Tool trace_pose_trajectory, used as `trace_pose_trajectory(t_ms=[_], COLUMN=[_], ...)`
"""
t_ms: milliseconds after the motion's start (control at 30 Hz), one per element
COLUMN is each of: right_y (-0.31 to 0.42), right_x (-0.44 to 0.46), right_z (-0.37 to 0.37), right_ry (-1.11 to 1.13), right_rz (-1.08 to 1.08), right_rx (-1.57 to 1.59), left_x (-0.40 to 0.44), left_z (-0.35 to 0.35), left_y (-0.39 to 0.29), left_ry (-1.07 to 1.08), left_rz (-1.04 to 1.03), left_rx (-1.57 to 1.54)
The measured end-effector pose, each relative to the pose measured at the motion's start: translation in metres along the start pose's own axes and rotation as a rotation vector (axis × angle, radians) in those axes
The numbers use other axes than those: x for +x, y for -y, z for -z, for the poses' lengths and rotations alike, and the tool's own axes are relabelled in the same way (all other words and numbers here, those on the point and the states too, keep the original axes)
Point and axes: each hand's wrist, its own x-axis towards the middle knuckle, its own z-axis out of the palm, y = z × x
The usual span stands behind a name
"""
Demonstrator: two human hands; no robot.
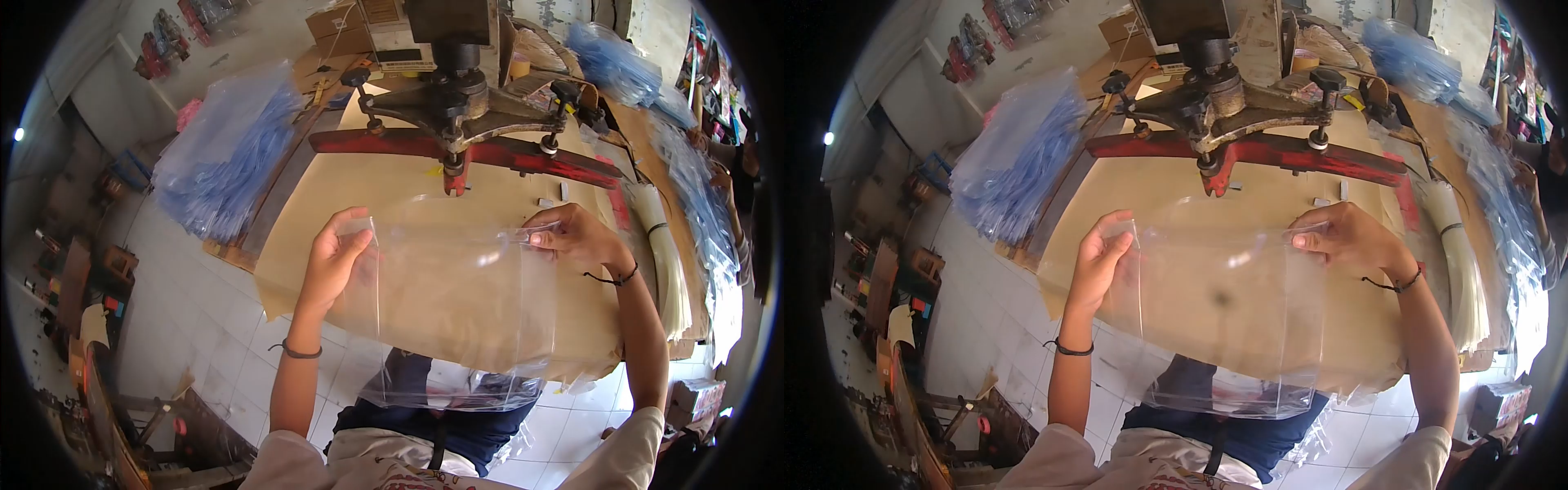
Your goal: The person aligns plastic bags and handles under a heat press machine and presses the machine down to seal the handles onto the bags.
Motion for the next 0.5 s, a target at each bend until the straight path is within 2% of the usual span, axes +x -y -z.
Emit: trace_pose_trajectory(t_ms=[167, 233, 300, 367, 500], right_y=[0.006, 0.005, 0.003, 0.003, 0.007], right_x=[-0.001, 0.001, 0.002, 0.002, 0.003], right_z=[-0.006, -0.006, -0.008, -0.013, -0.020], right_ry=[-0.058, -0.078, -0.099, -0.143, -0.257], right_rz=[0.027, -0.001, 0.015, 0.078, 0.070], right_rx=[0.049, 0.055, 0.117, 0.236, 0.279], left_x=[0.000, 0.001, 0.000, 0.003, 0.002], left_z=[-0.003, 0.001, -0.001, -0.007, 0.000], left_y=[0.007, 0.010, 0.008, 0.003, 0.007], left_ry=[-0.074, -0.120, -0.129, -0.081, -0.037], left_rz=[-0.088, -0.086, -0.065, -0.035, -0.021], left_rx=[0.090, 0.228, 0.188, -0.025, -0.074])
